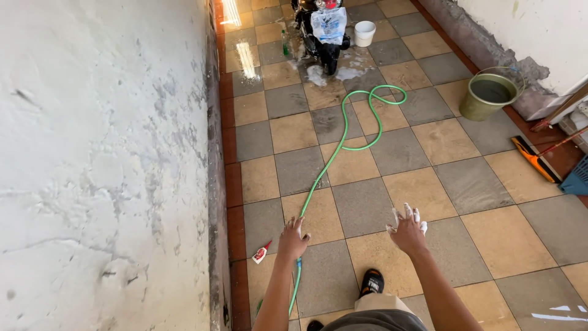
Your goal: Washing a motorcycle using a sponge, soap, and a water hose for rinsing.
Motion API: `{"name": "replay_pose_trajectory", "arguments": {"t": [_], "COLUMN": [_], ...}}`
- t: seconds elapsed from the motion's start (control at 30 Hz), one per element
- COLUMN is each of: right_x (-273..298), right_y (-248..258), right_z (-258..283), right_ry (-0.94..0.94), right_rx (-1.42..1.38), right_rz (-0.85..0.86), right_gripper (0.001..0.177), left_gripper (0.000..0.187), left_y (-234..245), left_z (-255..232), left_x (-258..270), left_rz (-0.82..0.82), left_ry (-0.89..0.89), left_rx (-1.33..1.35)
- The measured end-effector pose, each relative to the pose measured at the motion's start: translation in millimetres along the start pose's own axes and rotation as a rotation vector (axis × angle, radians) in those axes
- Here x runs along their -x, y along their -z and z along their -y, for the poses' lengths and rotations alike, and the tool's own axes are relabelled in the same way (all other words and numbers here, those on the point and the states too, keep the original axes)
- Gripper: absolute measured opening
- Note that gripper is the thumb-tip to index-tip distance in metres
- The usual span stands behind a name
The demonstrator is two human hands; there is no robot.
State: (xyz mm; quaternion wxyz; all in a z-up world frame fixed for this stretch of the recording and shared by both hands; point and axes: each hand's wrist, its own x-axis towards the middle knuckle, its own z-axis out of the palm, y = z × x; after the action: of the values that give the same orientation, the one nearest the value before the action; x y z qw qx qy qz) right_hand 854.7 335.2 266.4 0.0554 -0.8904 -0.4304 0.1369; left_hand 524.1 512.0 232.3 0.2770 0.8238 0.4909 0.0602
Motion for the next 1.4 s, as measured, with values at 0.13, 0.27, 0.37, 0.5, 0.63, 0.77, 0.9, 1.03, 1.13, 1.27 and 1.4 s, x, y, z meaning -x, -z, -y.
{"name": "replay_pose_trajectory", "arguments": {"t": [0.13, 0.27, 0.37, 0.5, 0.63, 0.77, 0.9, 1.03, 1.13, 1.27, 1.4], "right_x": [-50, -109, -158, -221, -272, -335, -392, -464, -514, -569, -624], "right_y": [2, 18, 29, 53, 71, 86, 91, 74, 64, 61, 55], "right_z": [-20, -42, -64, -94, -110, -111, -96, -81, -66, -43, -23], "right_ry": [-0.004, 0.021, 0.054, 0.082, 0.130, 0.128, 0.120, 0.140, 0.120, 0.038, 0.024], "right_rx": [-0.041, -0.051, -0.063, -0.028, -0.015, -0.015, 0.040, 0.050, 0.053, 0.049, 0.028], "right_rz": [-0.014, -0.014, -0.027, -0.024, -0.010, 0.018, 0.089, 0.120, 0.157, 0.259, 0.259], "right_gripper": [0.072, 0.072, 0.071, 0.070, 0.067, 0.067, 0.066, 0.065, 0.064, 0.065, 0.064], "left_gripper": [0.072, 0.068, 0.066, 0.066, 0.067, 0.067, 0.069, 0.067, 0.066, 0.068, 0.068], "left_y": [-8, -17, -25, -26, -16, -28, -46, -55, -56, -47, -44], "left_z": [-25, -58, -77, -112, -144, -146, -135, -120, -101, -83, -50], "left_x": [-48, -106, -153, -204, -239, -302, -371, -440, -493, -551, -602], "left_rz": [-0.005, -0.005, -0.023, -0.052, 0.013, 0.024, -0.016, 0.001, 0.027, 0.056, 0.179], "left_ry": [0.020, 0.028, 0.024, 0.060, 0.151, 0.180, 0.164, 0.168, 0.184, 0.224, 0.320], "left_rx": [-0.001, -0.024, -0.047, 0.009, -0.004, 0.018, 0.048, 0.075, 0.088, 0.114, 0.107]}}
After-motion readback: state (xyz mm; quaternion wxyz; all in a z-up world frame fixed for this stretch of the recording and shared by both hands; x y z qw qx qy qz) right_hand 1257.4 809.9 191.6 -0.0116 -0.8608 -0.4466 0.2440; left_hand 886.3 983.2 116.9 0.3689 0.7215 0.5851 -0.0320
